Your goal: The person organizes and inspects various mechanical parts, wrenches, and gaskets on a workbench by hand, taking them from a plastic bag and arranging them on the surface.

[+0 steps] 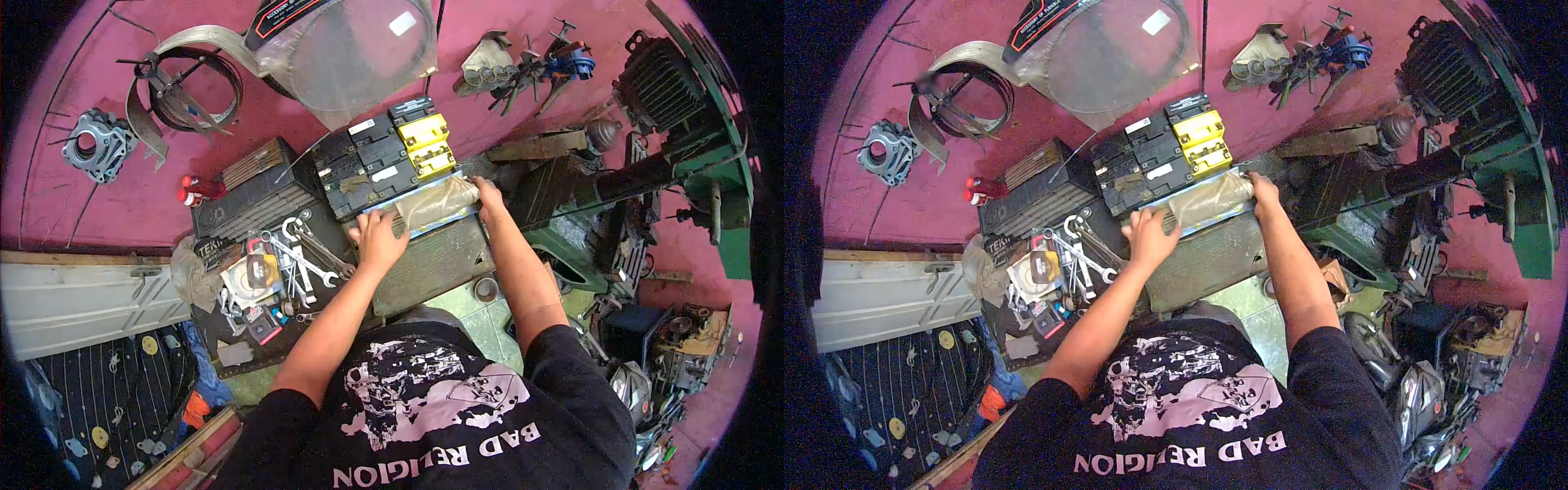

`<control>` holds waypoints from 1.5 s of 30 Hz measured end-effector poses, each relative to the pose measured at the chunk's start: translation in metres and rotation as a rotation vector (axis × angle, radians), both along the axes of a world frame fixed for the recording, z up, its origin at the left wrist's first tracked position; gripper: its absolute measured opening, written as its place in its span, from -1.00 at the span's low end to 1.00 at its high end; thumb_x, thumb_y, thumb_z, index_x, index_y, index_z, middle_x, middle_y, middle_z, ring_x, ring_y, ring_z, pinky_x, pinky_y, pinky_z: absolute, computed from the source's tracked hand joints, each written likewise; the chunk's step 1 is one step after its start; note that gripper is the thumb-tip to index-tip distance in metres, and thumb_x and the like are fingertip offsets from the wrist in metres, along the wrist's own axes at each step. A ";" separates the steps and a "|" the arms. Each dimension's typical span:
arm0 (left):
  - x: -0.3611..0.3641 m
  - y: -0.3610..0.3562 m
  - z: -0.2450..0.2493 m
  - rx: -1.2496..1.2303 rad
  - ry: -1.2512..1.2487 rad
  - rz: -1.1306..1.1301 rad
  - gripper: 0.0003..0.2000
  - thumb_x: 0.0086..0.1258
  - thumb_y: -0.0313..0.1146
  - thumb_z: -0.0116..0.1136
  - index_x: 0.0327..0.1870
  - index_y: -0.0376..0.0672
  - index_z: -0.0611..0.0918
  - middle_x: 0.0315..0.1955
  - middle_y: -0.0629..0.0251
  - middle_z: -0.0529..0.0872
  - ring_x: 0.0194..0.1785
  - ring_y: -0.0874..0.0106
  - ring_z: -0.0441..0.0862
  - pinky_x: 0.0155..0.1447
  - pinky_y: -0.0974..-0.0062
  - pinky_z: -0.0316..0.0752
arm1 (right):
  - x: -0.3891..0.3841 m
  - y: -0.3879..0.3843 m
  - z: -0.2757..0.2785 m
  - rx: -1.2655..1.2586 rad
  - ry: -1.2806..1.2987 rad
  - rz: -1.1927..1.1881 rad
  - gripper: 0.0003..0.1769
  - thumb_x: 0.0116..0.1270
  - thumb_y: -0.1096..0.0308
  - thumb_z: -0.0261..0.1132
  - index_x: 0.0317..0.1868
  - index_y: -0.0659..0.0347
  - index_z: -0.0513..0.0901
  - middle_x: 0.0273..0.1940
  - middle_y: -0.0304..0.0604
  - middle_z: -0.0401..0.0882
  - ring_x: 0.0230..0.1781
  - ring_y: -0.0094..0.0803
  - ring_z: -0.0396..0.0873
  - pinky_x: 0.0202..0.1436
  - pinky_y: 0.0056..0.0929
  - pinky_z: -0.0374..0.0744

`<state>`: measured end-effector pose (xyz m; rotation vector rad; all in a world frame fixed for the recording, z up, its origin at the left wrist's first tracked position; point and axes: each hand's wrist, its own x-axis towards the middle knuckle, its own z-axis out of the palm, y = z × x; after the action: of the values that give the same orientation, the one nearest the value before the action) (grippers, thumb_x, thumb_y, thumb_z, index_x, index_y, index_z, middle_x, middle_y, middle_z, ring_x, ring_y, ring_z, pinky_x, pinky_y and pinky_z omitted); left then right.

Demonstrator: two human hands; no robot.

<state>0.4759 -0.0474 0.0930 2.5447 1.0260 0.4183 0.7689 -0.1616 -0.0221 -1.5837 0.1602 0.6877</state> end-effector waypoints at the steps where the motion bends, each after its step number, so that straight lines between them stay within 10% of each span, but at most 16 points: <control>1: 0.006 0.001 -0.010 0.001 -0.002 -0.001 -0.57 0.18 -0.04 0.36 -0.02 -0.13 0.74 -0.04 0.17 0.70 0.09 0.17 0.54 0.09 0.02 0.32 | 0.001 0.000 -0.001 0.017 0.090 -0.005 -0.53 0.27 0.23 0.40 0.02 0.49 0.65 0.03 0.05 0.68 -0.04 -0.22 0.64 0.08 -0.30 0.54; 4: 0.030 0.017 -0.047 -0.660 -0.140 0.183 -0.63 0.23 0.03 0.31 -0.16 -0.09 0.79 -0.30 0.09 0.80 -0.16 0.02 0.67 0.00 0.09 0.49 | -0.016 -0.002 0.043 0.026 0.200 0.001 -0.47 0.30 0.15 0.42 0.06 0.48 0.63 0.05 0.01 0.68 -0.02 -0.23 0.63 0.11 -0.30 0.53; 9: 0.041 0.019 -0.041 -0.837 -0.159 0.215 -0.67 0.31 -0.11 0.32 -0.14 -0.21 0.77 -0.34 0.10 0.80 -0.28 0.22 0.71 -0.10 0.31 0.54 | -0.026 -0.017 0.040 -0.005 0.046 0.073 -0.37 0.26 0.02 0.47 0.16 0.34 0.61 0.05 -0.01 0.68 0.09 -0.18 0.59 0.19 -0.07 0.47; 11: 0.041 0.016 -0.041 -0.933 -0.350 0.292 -0.70 0.34 -0.17 0.32 -0.15 -0.27 0.76 -0.34 0.09 0.80 -0.26 0.30 0.71 -0.10 0.34 0.53 | -0.055 -0.005 0.081 -0.973 -0.672 -0.258 -0.36 0.20 -0.04 0.49 0.20 0.13 0.63 0.02 0.00 0.68 0.21 -0.11 0.50 0.25 0.21 0.33; 13: 0.038 0.017 -0.047 -0.967 -0.371 0.325 -0.74 0.36 -0.28 0.32 -0.16 -0.35 0.75 -0.34 0.18 0.80 -0.25 0.43 0.67 -0.10 0.39 0.51 | -0.055 -0.013 0.093 -0.840 -0.974 -0.199 -0.42 0.17 -0.19 0.44 0.07 -0.01 0.73 0.00 -0.04 0.68 0.27 -0.06 0.42 0.22 0.31 0.23; 15: 0.039 0.014 -0.053 -1.042 -0.410 0.356 -0.74 0.37 -0.28 0.31 -0.15 -0.33 0.76 -0.33 0.22 0.80 -0.24 0.45 0.66 -0.09 0.41 0.50 | -0.053 -0.013 0.109 -0.972 -1.030 0.577 -0.41 0.16 -0.31 0.36 -0.13 0.03 0.80 0.00 -0.10 0.71 0.19 -0.05 0.48 0.15 0.23 0.27; 16: 0.040 0.013 -0.055 -1.115 -0.451 0.384 -0.75 0.39 -0.28 0.31 -0.13 -0.32 0.76 -0.31 0.26 0.80 -0.23 0.46 0.65 -0.08 0.43 0.50 | -0.052 -0.007 0.102 -0.973 -1.071 0.586 -0.41 0.17 -0.35 0.32 -0.26 0.02 0.82 -0.10 -0.11 0.75 0.08 -0.05 0.53 0.09 0.21 0.28; 21: 0.046 0.022 -0.078 -1.182 -0.551 0.469 -0.76 0.42 -0.30 0.28 -0.08 -0.31 0.76 -0.24 0.29 0.79 -0.22 0.48 0.62 -0.07 0.47 0.48 | -0.033 0.019 0.119 -1.004 -0.974 0.844 -0.52 0.22 -0.20 0.35 -0.22 0.05 0.83 -0.30 -0.06 0.77 -0.09 -0.10 0.68 0.06 0.12 0.38; 24: 0.044 0.024 -0.068 -1.155 -0.535 0.485 -0.77 0.44 -0.31 0.27 -0.08 -0.30 0.76 -0.23 0.27 0.79 -0.27 0.48 0.60 -0.13 0.48 0.47 | 0.004 0.025 0.098 -0.689 -0.736 0.693 -0.55 0.31 0.00 0.27 -0.15 0.25 0.79 -0.24 0.14 0.75 -0.14 0.03 0.74 0.05 -0.17 0.61; 33: 0.034 0.024 -0.041 -1.163 -0.581 0.563 -0.74 0.41 -0.31 0.29 -0.01 -0.27 0.75 -0.19 0.26 0.79 -0.15 0.46 0.63 0.01 0.45 0.49 | -0.003 0.015 0.074 -0.639 -0.706 0.522 -0.51 0.25 0.00 0.41 -0.32 0.40 0.74 -0.38 0.19 0.71 -0.31 -0.01 0.71 -0.08 -0.12 0.59; 43: 0.021 0.026 -0.079 -1.051 -0.487 0.343 -0.73 0.37 -0.32 0.30 0.02 -0.24 0.72 -0.17 0.26 0.76 -0.14 0.42 0.63 -0.01 0.41 0.47 | -0.010 -0.002 0.087 -0.848 -0.516 0.834 -0.31 0.26 -0.17 0.40 0.03 0.38 0.71 0.04 0.22 0.69 0.11 0.02 0.66 0.29 -0.02 0.43; 45: 0.022 0.030 -0.073 -1.177 -0.421 0.257 -0.68 0.36 -0.32 0.31 0.09 -0.23 0.71 -0.15 0.21 0.76 -0.15 0.39 0.64 -0.02 0.35 0.48 | -0.015 -0.001 0.087 -0.442 -0.351 0.739 -0.40 0.31 -0.09 0.41 -0.02 0.37 0.75 -0.12 0.04 0.77 -0.12 -0.18 0.70 0.10 -0.24 0.55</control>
<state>0.4978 -0.0172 0.0199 1.2304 0.9948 0.2645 0.7542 -0.1621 0.0644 -2.1838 -0.6011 0.9599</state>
